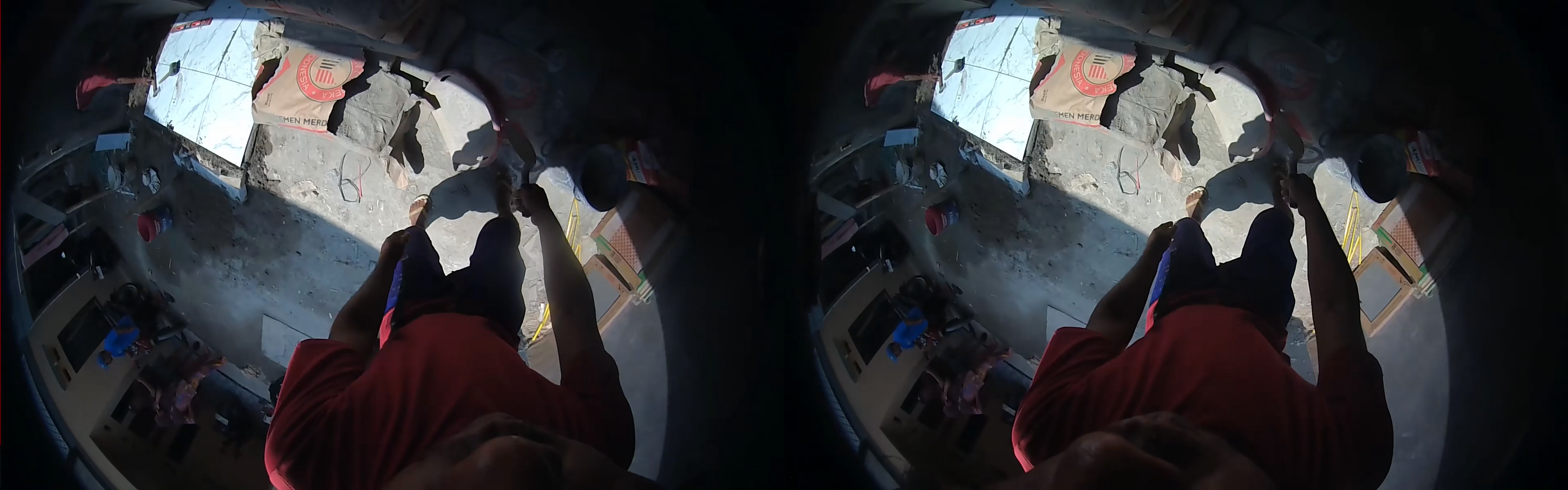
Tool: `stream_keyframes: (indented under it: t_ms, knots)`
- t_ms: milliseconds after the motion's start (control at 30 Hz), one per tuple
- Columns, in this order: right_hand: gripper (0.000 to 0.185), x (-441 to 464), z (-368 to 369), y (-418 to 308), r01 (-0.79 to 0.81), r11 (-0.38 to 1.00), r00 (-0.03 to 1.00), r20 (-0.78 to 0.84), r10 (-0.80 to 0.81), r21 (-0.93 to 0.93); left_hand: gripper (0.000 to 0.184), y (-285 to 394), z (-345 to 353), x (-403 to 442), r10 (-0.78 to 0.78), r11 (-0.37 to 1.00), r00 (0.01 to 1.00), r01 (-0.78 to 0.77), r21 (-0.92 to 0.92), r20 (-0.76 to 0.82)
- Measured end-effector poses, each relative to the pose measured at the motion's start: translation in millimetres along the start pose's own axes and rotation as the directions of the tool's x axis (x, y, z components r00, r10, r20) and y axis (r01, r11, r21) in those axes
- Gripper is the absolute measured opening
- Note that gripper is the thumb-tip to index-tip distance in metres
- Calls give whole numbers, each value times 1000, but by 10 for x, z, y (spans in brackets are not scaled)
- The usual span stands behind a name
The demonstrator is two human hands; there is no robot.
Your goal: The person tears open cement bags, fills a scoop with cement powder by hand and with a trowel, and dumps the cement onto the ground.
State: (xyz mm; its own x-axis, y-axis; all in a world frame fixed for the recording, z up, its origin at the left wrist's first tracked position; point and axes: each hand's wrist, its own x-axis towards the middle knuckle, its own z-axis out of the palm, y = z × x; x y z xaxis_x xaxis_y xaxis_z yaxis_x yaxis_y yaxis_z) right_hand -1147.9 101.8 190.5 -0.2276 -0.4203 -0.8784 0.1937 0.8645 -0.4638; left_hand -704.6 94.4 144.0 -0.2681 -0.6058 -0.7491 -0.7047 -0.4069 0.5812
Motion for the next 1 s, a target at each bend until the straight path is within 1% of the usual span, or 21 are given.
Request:
stream_keyframes:
  t_ms: [33,67,100,167,233,267,300,367,433,467,500,567,600,667,700,733,800,833,900,967,1000]
  knots:
    - [5,110,-55,-135,25,1000,994,-103,-24,11,43,-37,41,-22,-62,996,997,65,66,-39]
    - [5,299,-156,-195,27,999,996,-80,-29,-24,50,-341,213,57,-282,959,958,281,-30,-51]
    - [15,554,-232,-190,226,740,905,-144,-400,-634,55,-326,278,-69,-289,954,948,273,-127,-133]
    - [28,1026,-391,-438,239,111,705,94,-703,-965,56,-411,474,-175,-229,973,945,212,-95,-233]
    - [40,1434,-487,-615,117,209,799,-33,-601,-971,55,-435,697,-269,-177,984,945,173,-39,-277]
    - [38,1825,-585,-562,120,89,796,42,-604,-989,57,-182,773,-290,-433,861,878,334,-384,-206]
    - [43,2215,-679,-506,123,-34,788,118,-604,-992,61,-2,904,-279,-633,592,773,444,-672,-47]
    - [49,2310,-759,-740,133,-23,813,122,-570,-991,59,71,1201,-220,-659,601,752,519,-608,-10]
    - [50,2416,-608,-1155,25,439,971,-83,-225,-898,56,50,1365,120,-664,627,748,555,-547,-1]
    - [50,2549,-597,-1120,33,421,973,-66,-219,-906,58,11,1441,251,-567,771,816,478,-422,-111]
    - [48,2694,-619,-1099,170,191,884,63,-464,-967,60,-42,1498,419,-444,882,873,385,-273,-204]
    - [47,2993,-472,-1015,259,-84,724,250,-643,-962,62,-209,1527,927,-457,875,857,385,-293,-239]
    - [45,3010,-304,-1048,401,58,478,155,-865,-914,62,-226,1443,1176,-460,875,852,387,-290,-252]
    - [45,3173,-63,-1093,581,121,207,2,-978,-805,68,-323,1261,1710,-465,882,827,399,-252,-316]
    - [47,3266,-11,-1057,628,370,455,-62,-888,-685,71,-266,1078,1938,-467,881,810,394,-263,-353]
    - [49,3197,95,-1111,611,545,628,-68,-775,-574,73,-404,1016,2205,-439,898,783,363,-248,-441]
    - [54,3047,321,-1237,396,843,891,-71,-449,-364,76,-465,764,2612,-467,883,707,337,-327,-531]
    - [54,3100,390,-1203,529,726,795,-44,-605,-440,77,-628,713,2825,-462,887,677,352,-300,-572]
    - [55,3205,429,-1170,634,578,674,1,-739,-514,80,-825,626,3118,-488,873,633,359,-331,-601]
    - [65,3273,426,-1174,606,361,572,72,-817,-709,81,-920,528,3314,-513,858,635,367,-358,-578]
    - [65,3341,388,-1127,603,352,567,74,-820,-716,81,-1005,508,3412,-532,844,659,366,-392,-531]
